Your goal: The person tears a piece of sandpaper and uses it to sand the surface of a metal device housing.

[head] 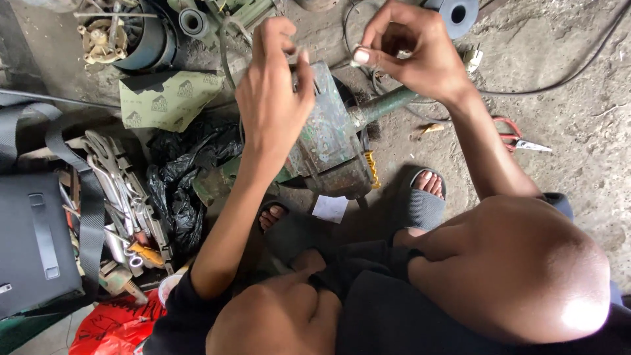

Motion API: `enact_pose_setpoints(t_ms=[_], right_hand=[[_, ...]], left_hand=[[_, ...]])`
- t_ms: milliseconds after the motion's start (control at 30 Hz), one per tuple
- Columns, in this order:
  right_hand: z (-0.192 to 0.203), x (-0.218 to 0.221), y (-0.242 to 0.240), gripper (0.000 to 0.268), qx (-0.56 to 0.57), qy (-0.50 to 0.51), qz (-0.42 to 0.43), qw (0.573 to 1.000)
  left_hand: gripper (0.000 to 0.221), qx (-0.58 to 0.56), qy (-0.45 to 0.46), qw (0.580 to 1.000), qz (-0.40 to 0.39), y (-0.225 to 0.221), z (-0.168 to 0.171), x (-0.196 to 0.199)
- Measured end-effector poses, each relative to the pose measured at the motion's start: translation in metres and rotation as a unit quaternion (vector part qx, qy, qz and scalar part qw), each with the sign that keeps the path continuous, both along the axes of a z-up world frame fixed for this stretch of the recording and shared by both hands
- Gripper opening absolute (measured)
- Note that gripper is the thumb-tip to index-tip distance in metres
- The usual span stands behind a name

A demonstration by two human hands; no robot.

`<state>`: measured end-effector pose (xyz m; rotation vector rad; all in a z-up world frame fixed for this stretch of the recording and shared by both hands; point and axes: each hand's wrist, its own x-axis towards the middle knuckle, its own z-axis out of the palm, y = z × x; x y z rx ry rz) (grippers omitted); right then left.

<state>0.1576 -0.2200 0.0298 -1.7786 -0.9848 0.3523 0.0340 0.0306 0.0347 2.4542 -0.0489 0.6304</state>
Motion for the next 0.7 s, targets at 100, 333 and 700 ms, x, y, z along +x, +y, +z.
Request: enact_pose_setpoints(t_ms=[100, 333, 700], right_hand=[[0.007, -0.004, -0.009, 0.022, 0.004, 0.007, 0.009, 1.000], [0.012, -0.009, -0.017, 0.020, 0.008, 0.028, -0.004, 1.000], [0.006, -0.006, -0.019, 0.021, 0.011, 0.044, -0.001, 0.999]], left_hand=[[0.071, 0.015, 0.075, 0.997, -0.026, 0.000, 0.004, -0.008], [0.072, 0.041, 0.055, 0.998, 0.012, 0.023, -0.012, 0.008], [0.080, 0.105, 0.131, 0.984, -0.056, 0.010, 0.005, 0.002]])
